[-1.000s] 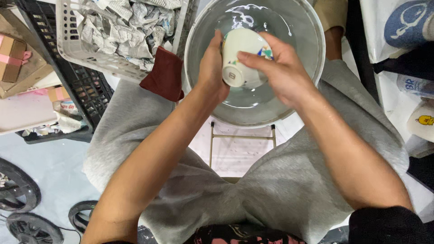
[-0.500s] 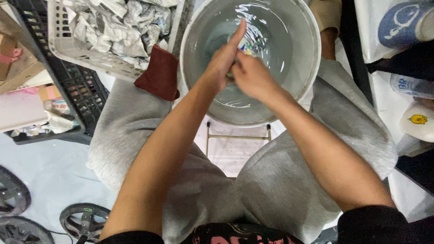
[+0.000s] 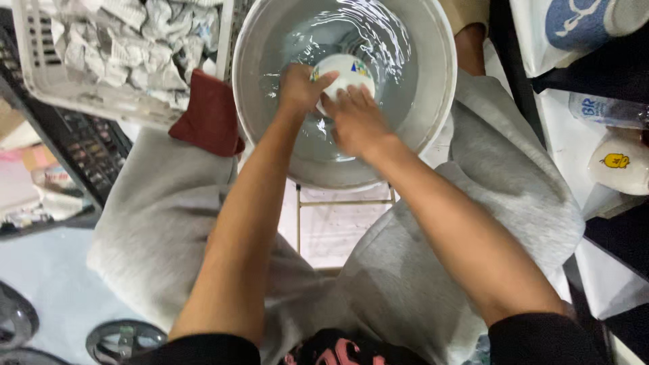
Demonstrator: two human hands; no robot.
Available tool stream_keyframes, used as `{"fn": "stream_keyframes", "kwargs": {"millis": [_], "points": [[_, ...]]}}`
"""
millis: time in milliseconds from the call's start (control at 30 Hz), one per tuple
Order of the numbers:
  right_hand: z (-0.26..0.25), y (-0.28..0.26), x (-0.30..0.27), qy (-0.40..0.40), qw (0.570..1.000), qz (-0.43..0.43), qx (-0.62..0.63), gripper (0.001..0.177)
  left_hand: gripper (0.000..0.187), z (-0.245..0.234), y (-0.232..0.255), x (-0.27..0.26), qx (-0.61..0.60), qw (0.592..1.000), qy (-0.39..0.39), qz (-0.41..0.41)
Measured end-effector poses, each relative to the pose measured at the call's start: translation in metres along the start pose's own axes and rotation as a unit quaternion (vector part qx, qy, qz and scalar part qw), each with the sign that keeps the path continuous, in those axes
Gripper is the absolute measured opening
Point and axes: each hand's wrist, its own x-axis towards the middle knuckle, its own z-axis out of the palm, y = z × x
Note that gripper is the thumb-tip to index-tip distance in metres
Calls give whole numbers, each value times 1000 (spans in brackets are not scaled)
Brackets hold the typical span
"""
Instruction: The person washes several ceramic cups and a small bowl by hand in a bucket of water. They submerge each item, rub the surfaces, rinse, and place the cleaned items on a nearby shelf.
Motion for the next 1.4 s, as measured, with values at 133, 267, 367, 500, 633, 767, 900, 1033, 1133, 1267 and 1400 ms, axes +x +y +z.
{"fn": "stream_keyframes", "kwargs": {"millis": [133,267,367,500,633,767,900,1033,1133,1267,1400], "points": [[20,6,8,-20,1000,9,-22,87,27,9,-5,4,49,998,0,-33],[21,8,16,-17,999,18,19,90,29,18,-15,15,134,990,41,-3],[22,6,19,-39,997,50,53,78,26,21,-27,19,141,988,35,49],[23,2,23,-115,989,76,46,65,43,23,-33,15,188,978,16,93],[15,8,24,-96,991,77,50,60,50,18,-11,5,184,951,89,232],[2,9,20,-4,998,43,35,76,63,-8,28,-24,226,935,34,272],[-31,8,9,-92,986,131,-42,47,72,-28,81,-66,209,929,47,301],[-75,-1,-16,-10,987,145,-73,58,69,-53,125,-105,219,905,59,360],[-98,-8,-40,59,981,158,-92,60,67,-63,149,-127,193,889,80,407],[-120,-12,-79,203,970,131,-18,58,70,-75,171,-158,166,871,75,456],[-145,-22,-116,371,927,-18,43,52,69,-81,198,-184,144,859,63,488]]}}
